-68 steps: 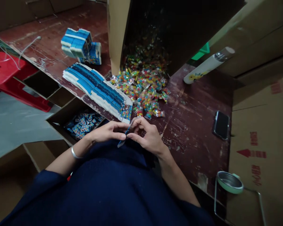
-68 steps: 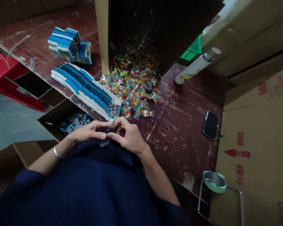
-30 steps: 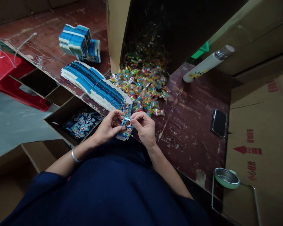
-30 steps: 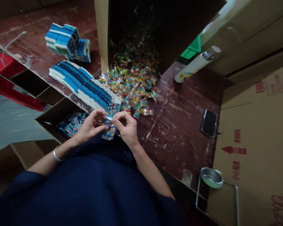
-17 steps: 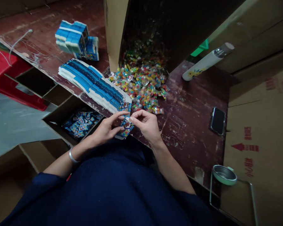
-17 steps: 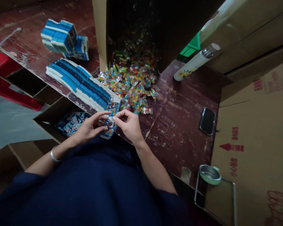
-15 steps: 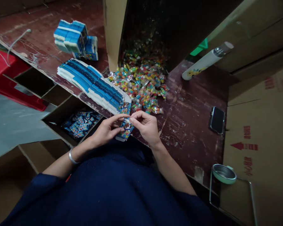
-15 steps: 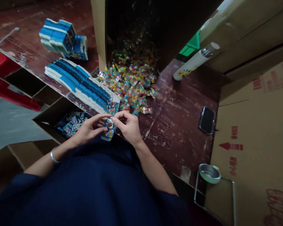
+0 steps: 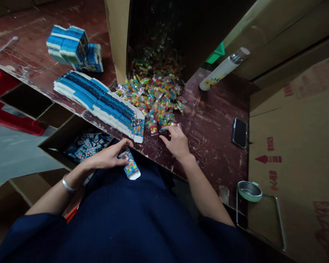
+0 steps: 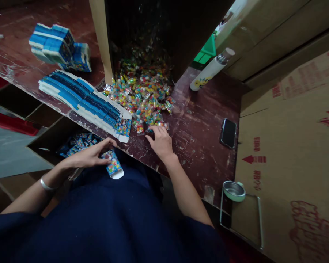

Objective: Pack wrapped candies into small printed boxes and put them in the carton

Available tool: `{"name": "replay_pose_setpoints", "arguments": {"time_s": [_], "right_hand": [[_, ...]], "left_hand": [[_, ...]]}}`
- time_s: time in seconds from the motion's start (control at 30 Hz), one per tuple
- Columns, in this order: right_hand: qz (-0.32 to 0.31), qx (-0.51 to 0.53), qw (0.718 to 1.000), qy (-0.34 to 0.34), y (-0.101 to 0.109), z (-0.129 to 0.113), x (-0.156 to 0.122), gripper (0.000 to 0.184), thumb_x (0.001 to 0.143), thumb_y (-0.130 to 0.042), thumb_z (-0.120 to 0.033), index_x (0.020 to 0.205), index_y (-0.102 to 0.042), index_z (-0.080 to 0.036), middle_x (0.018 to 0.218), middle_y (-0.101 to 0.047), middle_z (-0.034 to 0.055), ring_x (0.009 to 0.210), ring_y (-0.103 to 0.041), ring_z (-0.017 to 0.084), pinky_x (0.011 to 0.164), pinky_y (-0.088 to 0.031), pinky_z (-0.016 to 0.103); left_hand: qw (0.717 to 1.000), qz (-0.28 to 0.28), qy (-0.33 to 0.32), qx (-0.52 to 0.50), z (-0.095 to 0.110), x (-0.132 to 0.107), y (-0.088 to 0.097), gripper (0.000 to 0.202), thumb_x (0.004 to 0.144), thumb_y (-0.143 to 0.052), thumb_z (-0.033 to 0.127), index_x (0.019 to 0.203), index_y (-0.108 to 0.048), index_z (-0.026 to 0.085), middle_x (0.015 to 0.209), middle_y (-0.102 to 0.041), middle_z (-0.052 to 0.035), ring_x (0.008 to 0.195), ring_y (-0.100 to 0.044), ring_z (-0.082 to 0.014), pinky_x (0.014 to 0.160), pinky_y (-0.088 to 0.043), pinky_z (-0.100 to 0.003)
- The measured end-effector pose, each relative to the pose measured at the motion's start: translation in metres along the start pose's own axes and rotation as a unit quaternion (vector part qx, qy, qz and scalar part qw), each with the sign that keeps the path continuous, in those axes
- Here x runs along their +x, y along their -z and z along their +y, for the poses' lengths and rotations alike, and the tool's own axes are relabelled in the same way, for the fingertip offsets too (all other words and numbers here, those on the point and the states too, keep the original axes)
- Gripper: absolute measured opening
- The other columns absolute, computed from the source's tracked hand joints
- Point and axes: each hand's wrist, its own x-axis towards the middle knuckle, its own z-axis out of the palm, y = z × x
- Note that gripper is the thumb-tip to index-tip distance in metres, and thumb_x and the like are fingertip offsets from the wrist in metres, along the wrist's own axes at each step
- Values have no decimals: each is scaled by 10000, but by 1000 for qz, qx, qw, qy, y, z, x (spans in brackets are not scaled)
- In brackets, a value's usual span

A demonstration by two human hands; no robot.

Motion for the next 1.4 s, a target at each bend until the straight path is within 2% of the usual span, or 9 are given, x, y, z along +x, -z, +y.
{"name": "replay_pose_setpoints", "arguments": {"time_s": [0.1, 0.2, 0.37, 0.53, 0.67, 0.83, 1.0, 1.23, 1.4], "right_hand": [[17, -64, 997, 40, -8, 13, 9, 80, 942, -660, -241, 989, -720, -221, 1078, -780, 124, 1090, -679, 314, 1003, -540, 497], [57, -66, 995, 42, -8, 11, 12, 172, 977, -597, -247, 839, -699, -230, 977, -791, 105, 980, -707, 275, 964, -537, 432], [180, 124, 972, -84, 15, -23, 9, 176, 949, -673, -375, 850, -680, -230, 859, -767, 42, 695, -675, 187, 701, -553, 324], [92, 294, 947, -94, 42, -72, 3, 184, 910, -741, -377, 831, -694, -218, 848, -772, 29, 669, -671, 156, 631, -544, 298], [28, 246, 968, -44, 44, -87, 2, 113, 920, -727, -315, 840, -726, -236, 845, -776, 25, 712, -693, 180, 719, -582, 353], [-4, 224, 972, 67, 31, -86, 3, 55, 916, -751, -329, 921, -790, -291, 1196, -767, 52, 1174, -689, 282, 1089, -524, 510], [-15, 375, 926, -45, 8, -85, -16, 344, 920, -754, -431, 1234, -732, -291, 1231, -756, 58, 1049, -752, 239, 874, -652, 382], [40, 372, 926, -43, -11, -89, -24, 192, 939, -727, -417, 873, -722, -237, 1125, -756, 75, 1039, -742, 237, 949, -605, 390], [56, 432, 898, -67, -8, -98, -14, 269, 890, -786, -452, 1015, -643, -261, 974, -761, 32, 905, -748, 197, 867, -618, 355]], "left_hand": [[989, -100, -13, 105, 6, -9, 26, 578, 819, -782, 275, 1369, -607, 235, 1017, -714, -38, 778, -678, -163, 700, -520, -245], [987, -137, -22, 81, 9, -13, 33, 306, 848, -770, 321, 1131, -744, 207, 955, -769, -55, 780, -710, -177, 682, -533, -236], [997, 22, 27, -68, 10, 4, 11, 258, 885, -743, 372, 1010, -685, 154, 835, -763, -51, 711, -711, -168, 683, -566, -271], [985, 125, -22, -120, 10, 28, -14, 306, 798, -821, 317, 1010, -679, 148, 889, -745, -42, 789, -707, -166, 752, -569, -292], [979, 139, -59, -140, 15, 33, -23, 311, 812, -824, 320, 1026, -682, 145, 945, -750, -60, 850, -714, -176, 807, -586, -311], [964, 180, -81, -181, 21, 30, -30, 424, 789, -864, 354, 1108, -657, 166, 983, -725, -47, 869, -723, -178, 845, -611, -318], [939, 236, -110, -223, 22, 29, -38, 619, 796, -872, 336, 1333, -580, 239, 1000, -681, -20, 828, -711, -145, 789, -615, -272], [950, 181, -116, -225, 24, 30, -44, 377, 810, -853, 347, 1078, -650, 177, 1022, -687, -38, 819, -683, -125, 758, -600, -235], [938, 225, -107, -242, 22, 30, -44, 487, 775, -880, 319, 1112, -544, 216, 1022, -606, 10, 712, -661, -71, 689, -586, -200]]}}
